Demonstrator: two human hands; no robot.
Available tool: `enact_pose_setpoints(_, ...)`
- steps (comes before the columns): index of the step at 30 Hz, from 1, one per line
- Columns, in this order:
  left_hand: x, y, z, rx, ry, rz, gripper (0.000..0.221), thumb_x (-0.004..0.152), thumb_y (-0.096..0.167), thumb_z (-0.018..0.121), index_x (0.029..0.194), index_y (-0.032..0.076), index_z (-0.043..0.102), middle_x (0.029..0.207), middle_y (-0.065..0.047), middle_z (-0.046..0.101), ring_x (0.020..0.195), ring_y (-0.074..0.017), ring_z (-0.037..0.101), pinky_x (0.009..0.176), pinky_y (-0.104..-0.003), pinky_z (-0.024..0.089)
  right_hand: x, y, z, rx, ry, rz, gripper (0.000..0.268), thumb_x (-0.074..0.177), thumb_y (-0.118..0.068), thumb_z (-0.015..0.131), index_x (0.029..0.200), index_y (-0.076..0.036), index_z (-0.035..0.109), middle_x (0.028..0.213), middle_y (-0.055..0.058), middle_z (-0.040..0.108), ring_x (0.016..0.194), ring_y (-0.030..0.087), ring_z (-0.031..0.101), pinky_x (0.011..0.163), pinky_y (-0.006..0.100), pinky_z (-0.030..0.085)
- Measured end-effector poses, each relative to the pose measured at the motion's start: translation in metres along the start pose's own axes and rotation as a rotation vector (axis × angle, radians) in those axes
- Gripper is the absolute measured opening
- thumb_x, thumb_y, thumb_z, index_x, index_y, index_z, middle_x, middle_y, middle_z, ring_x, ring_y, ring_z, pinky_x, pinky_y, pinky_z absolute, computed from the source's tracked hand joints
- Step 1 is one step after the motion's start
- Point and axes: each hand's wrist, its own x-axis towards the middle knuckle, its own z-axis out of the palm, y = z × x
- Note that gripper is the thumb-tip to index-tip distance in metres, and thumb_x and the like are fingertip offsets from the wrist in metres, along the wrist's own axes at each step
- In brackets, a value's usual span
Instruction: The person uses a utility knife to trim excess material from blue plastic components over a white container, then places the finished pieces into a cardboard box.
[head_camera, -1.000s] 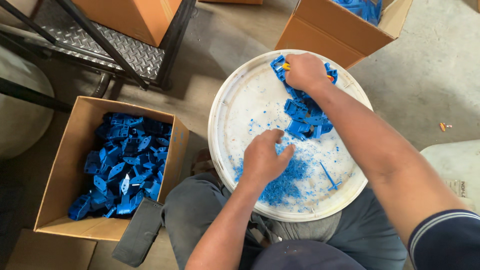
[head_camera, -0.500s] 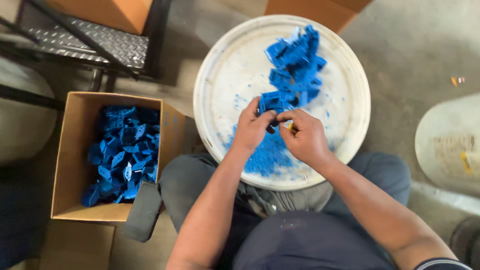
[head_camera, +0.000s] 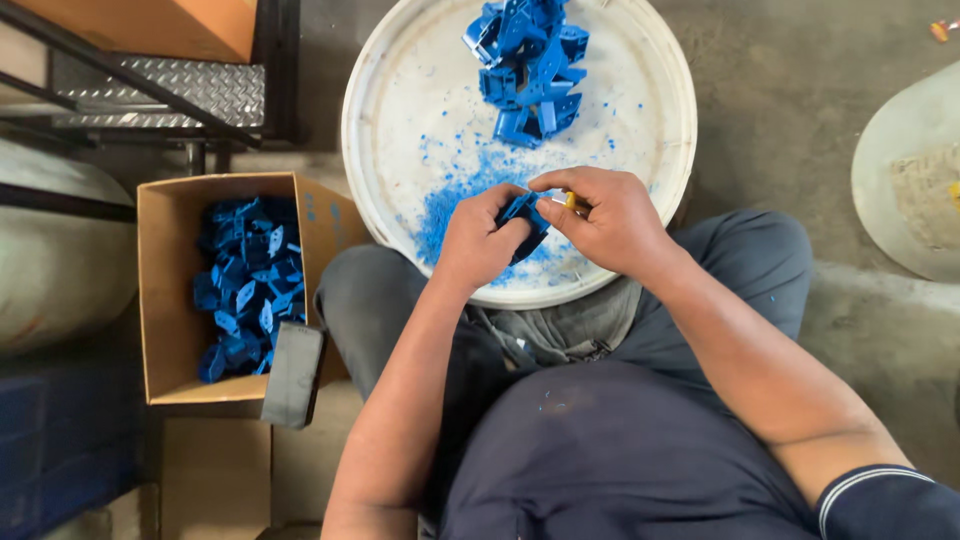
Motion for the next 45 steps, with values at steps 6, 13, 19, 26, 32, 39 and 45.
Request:
enact_pose_setpoints(6, -0.019, 0.029, 0.002, 0.256, 0.000, 0.008, 0.028, 0.079, 0.019, 0.069, 0.102, 0.006, 0.075, 0.085, -0.020, 0.073, 0.081, -0.0376, 0.071, 0.072, -0.042, 0.056, -0.014, -0.002, 0.005, 0.019, -0.057, 0.007, 0.019, 0.091, -0.019, 0.077, 0.107, -0.008, 0.075, 0.072, 0.009, 0.066, 0.059, 0.018, 0.057, 0.057, 0.032, 0.046)
enact_pose_setpoints(13, -0.023, 0.018, 0.024, 0.190, 0.068, 0.066, 0.026, 0.081, 0.018, 0.069, 0.103, 0.004, 0.073, 0.094, -0.019, 0.075, 0.088, -0.0370, 0.073, 0.079, -0.041, 0.057, -0.034, 0.009, 0.013, -0.157, 0.157, -0.226, 0.009, 0.094, -0.011, 0.076, 0.098, -0.008, 0.068, 0.090, 0.009, 0.069, 0.075, 0.025, 0.068, 0.066, 0.034, 0.051)
enact_pose_setpoints(19, -0.014, -0.013, 0.032, 0.160, 0.343, 0.098, 0.031, 0.084, 0.013, 0.068, 0.113, 0.002, 0.071, 0.099, -0.020, 0.075, 0.093, -0.0338, 0.074, 0.084, -0.039, 0.057, -0.029, 0.026, 0.017, -0.120, 0.248, -0.207, 0.008, 0.097, -0.007, 0.073, 0.101, -0.005, 0.067, 0.094, 0.011, 0.070, 0.073, 0.026, 0.068, 0.066, 0.035, 0.052)
enact_pose_setpoints(26, -0.013, -0.034, 0.012, -0.360, 0.387, -0.220, 0.039, 0.082, 0.007, 0.070, 0.120, 0.006, 0.063, 0.097, -0.005, 0.070, 0.062, -0.0144, 0.065, 0.051, -0.033, 0.052, -0.002, 0.054, 0.018, 0.246, -0.011, -0.114, 0.038, 0.092, -0.019, 0.078, 0.121, -0.002, 0.060, 0.104, 0.004, 0.071, 0.089, 0.010, 0.067, 0.075, 0.029, 0.054)
enact_pose_setpoints(32, -0.032, -0.043, 0.031, -0.162, 0.276, 0.160, 0.035, 0.089, 0.005, 0.079, 0.123, 0.004, 0.070, 0.106, -0.007, 0.067, 0.076, -0.0117, 0.064, 0.063, -0.029, 0.055, -0.017, 0.070, 0.047, 0.236, -0.139, 0.135, 0.034, 0.098, -0.027, 0.079, 0.118, -0.002, 0.068, 0.079, -0.001, 0.058, 0.072, 0.006, 0.050, 0.061, 0.026, 0.044)
enact_pose_setpoints(39, -0.078, -0.087, 0.038, -0.252, -0.116, -0.228, 0.035, 0.103, 0.036, 0.068, 0.103, 0.002, 0.067, 0.091, -0.013, 0.073, 0.083, -0.0229, 0.072, 0.075, -0.039, 0.057, -0.030, 0.083, 0.032, 0.704, 0.061, 0.441, 0.021, 0.099, -0.022, 0.072, 0.110, -0.006, 0.065, 0.069, -0.005, 0.053, 0.052, 0.004, 0.044, 0.046, 0.023, 0.036)
enact_pose_setpoints(45, -0.108, -0.098, 0.056, 0.918, -0.412, -0.066, 0.074, 0.095, 0.069, 0.049, 0.105, 0.000, 0.075, 0.109, -0.024, 0.071, 0.107, -0.0405, 0.066, 0.094, -0.054, 0.047, -0.031, 0.081, 0.021, 0.856, 0.215, 0.489, 0.018, 0.099, -0.019, 0.072, 0.105, -0.009, 0.059, 0.075, -0.005, 0.053, 0.050, 0.002, 0.042, 0.044, 0.022, 0.036)
